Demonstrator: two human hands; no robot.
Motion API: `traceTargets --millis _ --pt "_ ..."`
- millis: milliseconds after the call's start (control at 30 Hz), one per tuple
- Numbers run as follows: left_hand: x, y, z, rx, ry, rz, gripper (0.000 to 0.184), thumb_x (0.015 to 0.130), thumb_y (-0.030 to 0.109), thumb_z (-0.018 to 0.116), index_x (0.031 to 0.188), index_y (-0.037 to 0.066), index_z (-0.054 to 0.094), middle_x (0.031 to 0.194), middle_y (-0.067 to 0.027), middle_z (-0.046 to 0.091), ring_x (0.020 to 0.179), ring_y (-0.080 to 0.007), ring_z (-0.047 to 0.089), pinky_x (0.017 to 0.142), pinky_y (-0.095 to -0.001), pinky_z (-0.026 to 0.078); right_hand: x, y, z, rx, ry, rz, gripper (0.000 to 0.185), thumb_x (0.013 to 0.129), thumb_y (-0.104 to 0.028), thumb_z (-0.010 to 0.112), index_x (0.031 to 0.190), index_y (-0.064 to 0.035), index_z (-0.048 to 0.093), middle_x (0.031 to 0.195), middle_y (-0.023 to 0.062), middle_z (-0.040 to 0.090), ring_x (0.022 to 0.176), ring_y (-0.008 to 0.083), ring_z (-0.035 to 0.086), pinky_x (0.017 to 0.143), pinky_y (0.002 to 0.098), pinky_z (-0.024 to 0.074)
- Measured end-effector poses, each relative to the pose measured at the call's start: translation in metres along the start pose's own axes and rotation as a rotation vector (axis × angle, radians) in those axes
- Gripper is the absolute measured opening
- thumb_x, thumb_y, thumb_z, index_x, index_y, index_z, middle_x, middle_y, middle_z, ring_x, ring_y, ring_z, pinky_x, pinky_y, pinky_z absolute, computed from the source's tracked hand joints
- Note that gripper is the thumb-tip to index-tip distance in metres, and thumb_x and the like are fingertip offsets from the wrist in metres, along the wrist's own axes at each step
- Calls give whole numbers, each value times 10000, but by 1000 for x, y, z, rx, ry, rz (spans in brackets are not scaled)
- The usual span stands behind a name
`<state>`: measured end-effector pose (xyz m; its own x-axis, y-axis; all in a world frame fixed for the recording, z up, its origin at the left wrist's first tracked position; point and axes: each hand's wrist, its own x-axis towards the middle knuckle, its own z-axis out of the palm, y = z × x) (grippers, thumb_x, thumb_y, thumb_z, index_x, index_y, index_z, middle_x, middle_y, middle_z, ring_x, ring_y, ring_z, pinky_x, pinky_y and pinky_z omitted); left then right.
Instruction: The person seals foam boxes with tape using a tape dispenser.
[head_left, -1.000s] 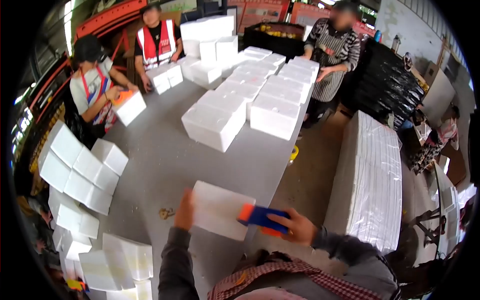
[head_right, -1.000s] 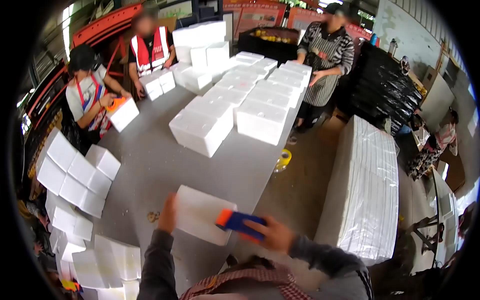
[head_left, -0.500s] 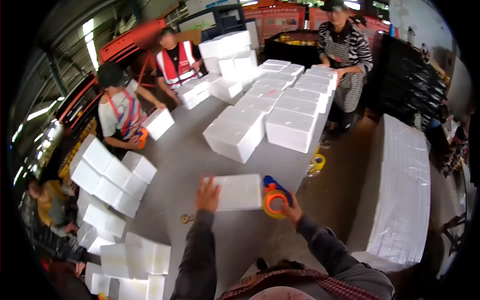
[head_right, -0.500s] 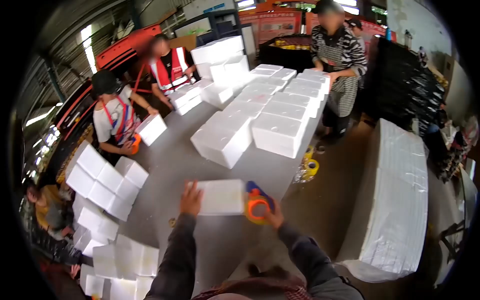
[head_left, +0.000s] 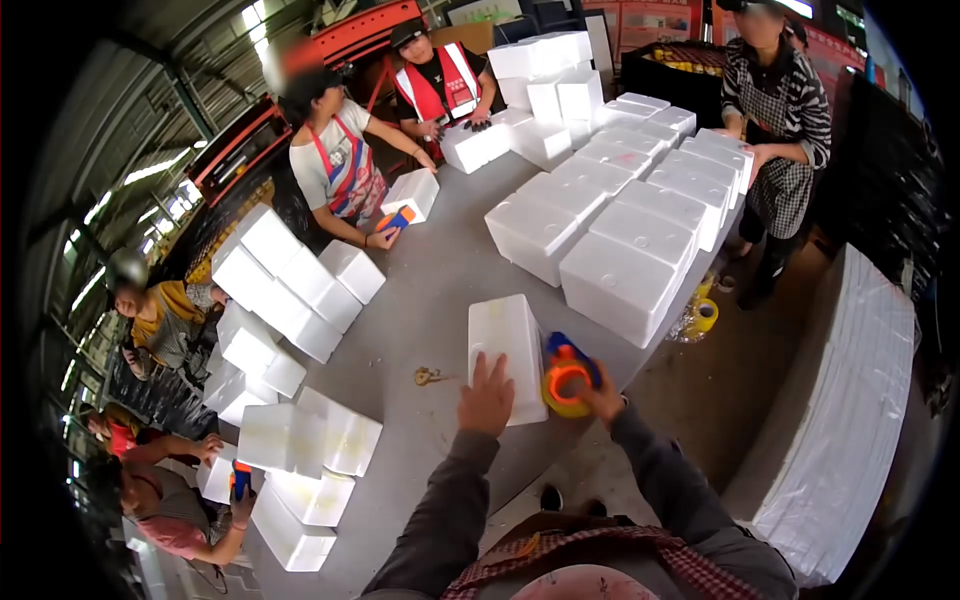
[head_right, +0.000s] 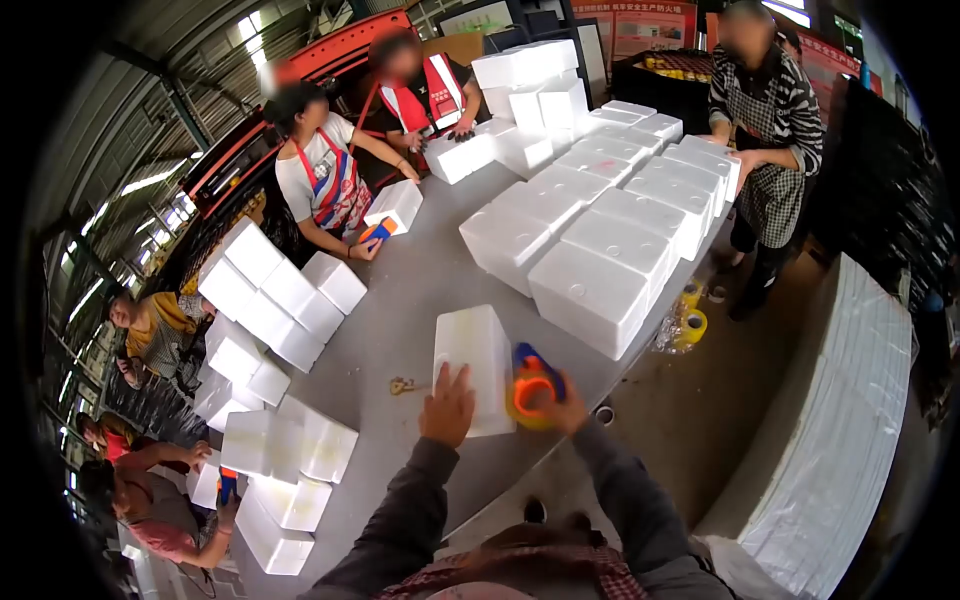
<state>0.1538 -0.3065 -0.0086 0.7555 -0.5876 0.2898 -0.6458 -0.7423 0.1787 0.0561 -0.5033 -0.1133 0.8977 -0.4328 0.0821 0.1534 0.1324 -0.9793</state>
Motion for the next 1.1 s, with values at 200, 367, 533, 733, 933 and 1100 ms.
traceTargets --millis 200,367,533,733,933,1100 --pt "-18 51 -1 -73 29 -297 561 815 412 509 1255 78 414 1250 -266 399 1033 -365 522 725 -420 490 -159 24 46 -258 169 -132 600 777 -63 563 1315 -81 298 1093 50 488 903 152 516 770 294 456" --pt "-15 28 -27 55 -246 -180 580 828 435 489 1298 113 377 1293 -222 375 1086 -379 482 784 -450 462 -89 -5 32 170 76 69 666 777 -92 590 1354 -127 261 1036 32 475 819 123 505 672 232 447" --pt "-2 -22 4 190 52 -35 480 862 461 422 1304 276 389 1327 -95 376 1251 -330 304 935 -649 202 -134 -12 3 -97 -69 221 663 775 -59 573 1360 -114 266 1001 37 490 847 132 494 701 258 456" --pt "-6 -22 -4 163 48 -58 469 856 477 421 1296 316 392 1355 -76 346 1282 -312 262 945 -667 163 -141 -68 23 -242 -430 167 603 734 -71 610 1291 -56 380 1187 142 488 1022 258 520 875 348 421" --pt "-23 -52 -12 -261 341 -22 565 845 314 518 1360 187 323 1400 -125 272 1296 -327 228 1026 -533 162 -96 -47 77 -587 -721 -296 627 671 -170 655 1258 -112 444 1157 197 460 1034 361 497 894 398 397" --pt "-105 -141 63 -1325 625 -410 744 779 172 631 1381 54 210 1398 -177 265 1307 -265 223 1053 -407 172 -149 13 1 348 -118 274 685 689 -334 635 1237 8 407 1188 157 502 1107 299 486 946 409 382"
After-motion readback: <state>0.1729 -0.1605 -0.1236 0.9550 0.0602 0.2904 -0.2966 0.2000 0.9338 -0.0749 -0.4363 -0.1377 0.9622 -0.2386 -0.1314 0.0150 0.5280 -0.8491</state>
